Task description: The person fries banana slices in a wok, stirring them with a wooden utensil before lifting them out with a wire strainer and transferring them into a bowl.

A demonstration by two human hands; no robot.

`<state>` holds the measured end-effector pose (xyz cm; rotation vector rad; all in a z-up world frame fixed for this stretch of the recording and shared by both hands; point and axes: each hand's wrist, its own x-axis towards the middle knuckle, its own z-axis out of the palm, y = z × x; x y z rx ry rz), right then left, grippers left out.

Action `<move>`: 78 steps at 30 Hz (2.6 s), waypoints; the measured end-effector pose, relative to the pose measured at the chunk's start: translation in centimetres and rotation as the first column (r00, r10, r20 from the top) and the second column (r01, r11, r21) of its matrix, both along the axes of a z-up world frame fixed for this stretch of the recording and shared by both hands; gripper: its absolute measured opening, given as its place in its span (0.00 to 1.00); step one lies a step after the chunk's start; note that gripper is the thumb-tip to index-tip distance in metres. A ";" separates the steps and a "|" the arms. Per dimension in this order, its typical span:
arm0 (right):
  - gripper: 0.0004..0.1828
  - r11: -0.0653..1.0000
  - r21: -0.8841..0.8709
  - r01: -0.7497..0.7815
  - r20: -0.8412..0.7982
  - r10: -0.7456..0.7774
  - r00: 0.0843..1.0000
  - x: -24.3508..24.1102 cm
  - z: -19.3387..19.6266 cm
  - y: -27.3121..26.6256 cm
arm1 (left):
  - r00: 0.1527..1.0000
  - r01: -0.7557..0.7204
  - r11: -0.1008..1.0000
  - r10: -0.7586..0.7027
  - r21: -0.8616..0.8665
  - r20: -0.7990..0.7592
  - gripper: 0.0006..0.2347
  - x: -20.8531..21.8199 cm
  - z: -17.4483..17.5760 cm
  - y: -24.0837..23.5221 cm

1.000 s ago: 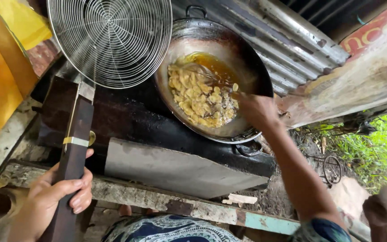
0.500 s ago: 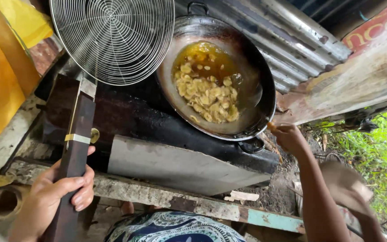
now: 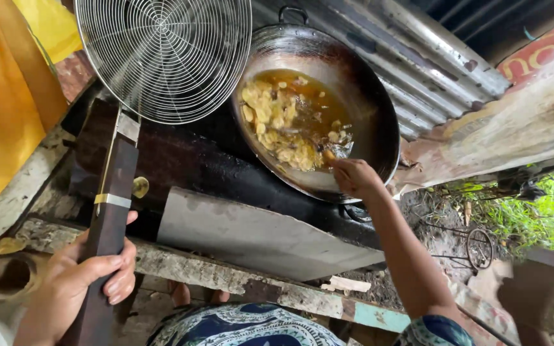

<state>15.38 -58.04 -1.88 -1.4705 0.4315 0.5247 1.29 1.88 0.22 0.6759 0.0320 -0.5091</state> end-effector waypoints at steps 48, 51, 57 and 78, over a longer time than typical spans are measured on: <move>0.12 -0.369 -0.926 0.074 -0.084 0.393 0.916 4.2 2.8 1.0 | 0.990 0.112 0.993 -0.115 0.031 0.084 0.31 1.5 -4.8 2.4; 0.21 -0.262 -0.955 0.139 -0.044 0.589 0.807 2.7 4.6 2.9 | 0.987 0.132 0.991 -0.129 -0.027 0.100 0.31 1.6 -4.5 2.2; 0.20 -0.186 -0.974 -0.130 -0.178 0.271 0.946 -3.5 12.5 0.3 | 0.986 0.096 0.993 -0.105 0.072 0.132 0.31 1.5 -3.5 1.6; 0.18 0.996 0.074 0.057 -0.072 -0.052 0.996 1.5 -2.7 0.6 | 0.999 -0.017 0.997 0.013 0.080 0.043 0.32 -1.0 -2.1 2.8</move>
